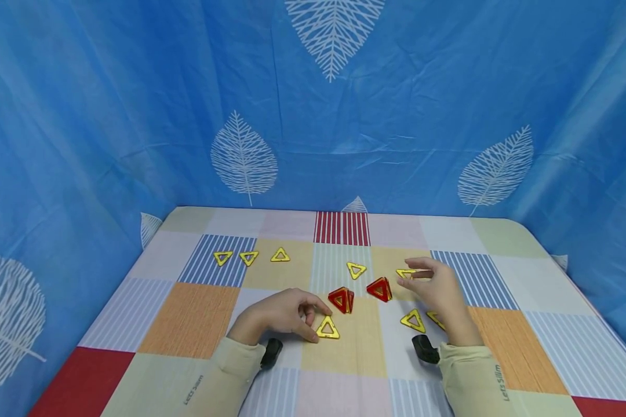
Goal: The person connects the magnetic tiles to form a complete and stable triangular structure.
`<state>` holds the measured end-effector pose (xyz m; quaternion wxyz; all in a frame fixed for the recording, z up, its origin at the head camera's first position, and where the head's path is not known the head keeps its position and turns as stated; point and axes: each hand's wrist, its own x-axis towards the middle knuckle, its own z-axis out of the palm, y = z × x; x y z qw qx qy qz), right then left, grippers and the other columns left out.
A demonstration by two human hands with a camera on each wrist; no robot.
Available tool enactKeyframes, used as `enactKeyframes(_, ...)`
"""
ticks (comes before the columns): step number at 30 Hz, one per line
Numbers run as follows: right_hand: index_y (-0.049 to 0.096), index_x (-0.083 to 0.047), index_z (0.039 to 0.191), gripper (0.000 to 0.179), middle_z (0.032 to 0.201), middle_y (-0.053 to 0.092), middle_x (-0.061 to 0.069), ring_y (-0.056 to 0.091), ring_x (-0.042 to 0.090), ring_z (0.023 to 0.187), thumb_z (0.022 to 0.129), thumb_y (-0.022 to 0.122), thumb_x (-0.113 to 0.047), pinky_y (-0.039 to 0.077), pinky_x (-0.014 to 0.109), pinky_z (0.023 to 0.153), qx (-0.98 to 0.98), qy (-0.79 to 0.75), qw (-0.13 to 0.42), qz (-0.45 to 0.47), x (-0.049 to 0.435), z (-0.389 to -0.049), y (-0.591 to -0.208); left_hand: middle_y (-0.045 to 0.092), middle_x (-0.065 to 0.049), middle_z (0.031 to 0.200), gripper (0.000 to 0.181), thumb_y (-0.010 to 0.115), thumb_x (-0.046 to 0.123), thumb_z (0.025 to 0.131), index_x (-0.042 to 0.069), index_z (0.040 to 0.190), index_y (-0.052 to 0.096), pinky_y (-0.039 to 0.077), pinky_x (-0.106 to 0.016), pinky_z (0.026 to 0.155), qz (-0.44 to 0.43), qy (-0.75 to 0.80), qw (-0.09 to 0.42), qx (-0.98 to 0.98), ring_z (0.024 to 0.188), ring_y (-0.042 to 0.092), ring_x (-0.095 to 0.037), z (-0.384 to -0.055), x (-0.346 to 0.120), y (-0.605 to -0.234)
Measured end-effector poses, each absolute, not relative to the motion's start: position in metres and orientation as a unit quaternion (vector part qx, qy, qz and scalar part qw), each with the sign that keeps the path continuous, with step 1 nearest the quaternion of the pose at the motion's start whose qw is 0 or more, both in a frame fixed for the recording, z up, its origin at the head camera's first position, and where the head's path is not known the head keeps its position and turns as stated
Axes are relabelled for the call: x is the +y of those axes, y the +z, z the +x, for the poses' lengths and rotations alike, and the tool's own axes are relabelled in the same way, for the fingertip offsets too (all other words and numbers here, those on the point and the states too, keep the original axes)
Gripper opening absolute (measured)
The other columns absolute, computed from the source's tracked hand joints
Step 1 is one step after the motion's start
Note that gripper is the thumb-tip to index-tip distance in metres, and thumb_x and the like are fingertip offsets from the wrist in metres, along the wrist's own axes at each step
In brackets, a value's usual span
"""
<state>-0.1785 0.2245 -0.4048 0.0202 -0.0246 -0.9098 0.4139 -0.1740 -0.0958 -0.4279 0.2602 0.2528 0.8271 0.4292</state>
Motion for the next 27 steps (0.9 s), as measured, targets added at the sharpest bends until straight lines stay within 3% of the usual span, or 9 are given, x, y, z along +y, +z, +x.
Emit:
enactKeyframes(9, 0.058, -0.001, 0.137, 0.058, 0.133, 0.057, 0.025, 0.055, 0.042, 0.119, 0.089, 0.080, -0.024, 0.051, 0.051, 0.088, -0.913, 0.402, -0.003, -0.072, 0.236, -0.181, -0.415, 0.061, 0.001, 0.073, 0.041, 0.088, 0.007, 0.077, 0.013, 0.114, 0.074, 0.042, -0.026, 0.062, 0.254, 0.433, 0.262, 0.824, 0.065, 0.052, -0.011, -0.175, -0.097, -0.429)
enactKeyframes(17, 0.050, -0.006, 0.147, 0.057, 0.145, 0.051, 0.022, 0.049, 0.042, 0.128, 0.095, 0.072, -0.013, 0.046, 0.055, 0.095, -0.912, 0.402, -0.022, -0.074, 0.243, -0.185, -0.419, 0.061, 0.000, 0.073, 0.042, 0.089, 0.008, 0.077, 0.013, 0.115, 0.074, 0.042, -0.026, 0.061, 0.251, 0.435, 0.261, 0.824, 0.065, 0.052, -0.012, -0.174, -0.097, -0.427)
enactKeyframes(22, 0.046, -0.009, 0.151, 0.055, 0.146, 0.049, 0.022, 0.051, 0.041, 0.125, 0.099, 0.062, -0.004, 0.051, 0.042, 0.078, -0.912, 0.401, -0.034, -0.073, 0.245, -0.189, -0.422, 0.061, 0.000, 0.073, 0.042, 0.089, 0.007, 0.076, 0.013, 0.115, 0.074, 0.042, -0.026, 0.061, 0.249, 0.438, 0.262, 0.823, 0.065, 0.051, -0.012, -0.174, -0.097, -0.427)
enactKeyframes(25, 0.044, -0.007, 0.151, 0.053, 0.138, 0.050, 0.026, 0.055, 0.040, 0.110, 0.100, 0.056, 0.001, 0.049, 0.037, 0.065, -0.916, 0.395, -0.039, -0.055, 0.248, -0.192, -0.426, 0.061, 0.000, 0.073, 0.041, 0.088, 0.007, 0.076, 0.013, 0.115, 0.074, 0.042, -0.026, 0.061, 0.249, 0.438, 0.262, 0.823, 0.065, 0.051, -0.012, -0.174, -0.097, -0.428)
enactKeyframes(27, 0.042, -0.003, 0.152, 0.053, 0.131, 0.049, 0.027, 0.054, 0.039, 0.098, 0.101, 0.053, 0.003, 0.047, 0.037, 0.062, -0.922, 0.384, -0.042, -0.031, 0.249, -0.193, -0.429, 0.061, 0.000, 0.073, 0.041, 0.088, 0.007, 0.077, 0.013, 0.115, 0.074, 0.042, -0.026, 0.061, 0.250, 0.438, 0.262, 0.823, 0.065, 0.052, -0.012, -0.174, -0.096, -0.428)
